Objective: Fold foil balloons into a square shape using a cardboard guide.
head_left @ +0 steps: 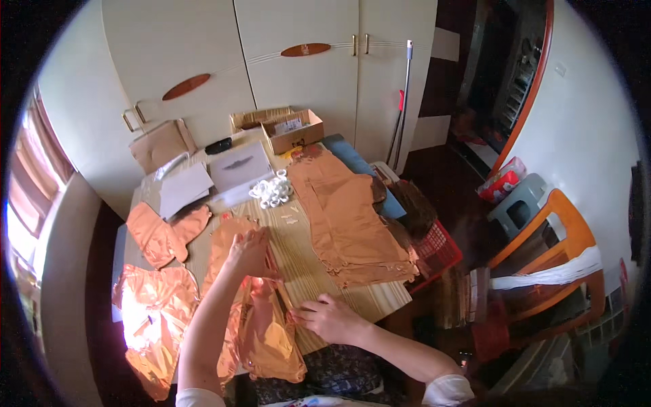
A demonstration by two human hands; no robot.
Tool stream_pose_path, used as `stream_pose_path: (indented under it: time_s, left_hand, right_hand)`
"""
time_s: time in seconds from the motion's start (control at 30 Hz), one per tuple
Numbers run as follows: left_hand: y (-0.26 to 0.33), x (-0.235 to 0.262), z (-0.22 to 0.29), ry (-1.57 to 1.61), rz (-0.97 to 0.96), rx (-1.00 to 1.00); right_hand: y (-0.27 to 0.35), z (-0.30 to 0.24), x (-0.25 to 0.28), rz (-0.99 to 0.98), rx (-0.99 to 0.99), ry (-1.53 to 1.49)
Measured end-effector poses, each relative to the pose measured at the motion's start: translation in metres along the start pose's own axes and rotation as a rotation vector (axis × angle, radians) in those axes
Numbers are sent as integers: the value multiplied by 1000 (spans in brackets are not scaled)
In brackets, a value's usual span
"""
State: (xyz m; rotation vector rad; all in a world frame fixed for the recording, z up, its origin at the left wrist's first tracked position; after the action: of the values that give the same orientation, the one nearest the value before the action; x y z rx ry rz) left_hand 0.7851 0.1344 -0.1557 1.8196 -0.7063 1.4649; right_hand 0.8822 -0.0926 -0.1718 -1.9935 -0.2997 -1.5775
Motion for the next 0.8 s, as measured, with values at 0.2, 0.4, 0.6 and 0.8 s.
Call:
stream_pose_path:
  time_s: [0.2, 0.4, 0.6, 0.8]
  left_hand:
    - [-8, -9, -18, 19, 25, -13]
    - [-15, -18, -19, 34, 84, -5]
    - [-19, -6, -18, 101, 129, -3]
    - [-26, -13, -44, 107, 221, 3]
  right_hand:
    - [-2, 2, 6, -74, -35, 14]
    - [6, 6, -16, 93, -88, -65]
    - [3, 6, -23, 111, -64, -183]
    - [4, 9, -16, 154, -117, -240]
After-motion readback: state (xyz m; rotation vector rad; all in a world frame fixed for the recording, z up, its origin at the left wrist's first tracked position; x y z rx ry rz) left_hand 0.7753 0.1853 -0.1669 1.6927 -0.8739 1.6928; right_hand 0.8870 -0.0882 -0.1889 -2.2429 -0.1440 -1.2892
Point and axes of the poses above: each hand's wrist, its own y-axis away from the middle knuckle, its own x-axis out of the back of the hand, z = x × y, the point moved 4 cm from there along -y, towards the middle knuckle, and after that the axes turned 1 degree about -x, right-handed, at the moved point
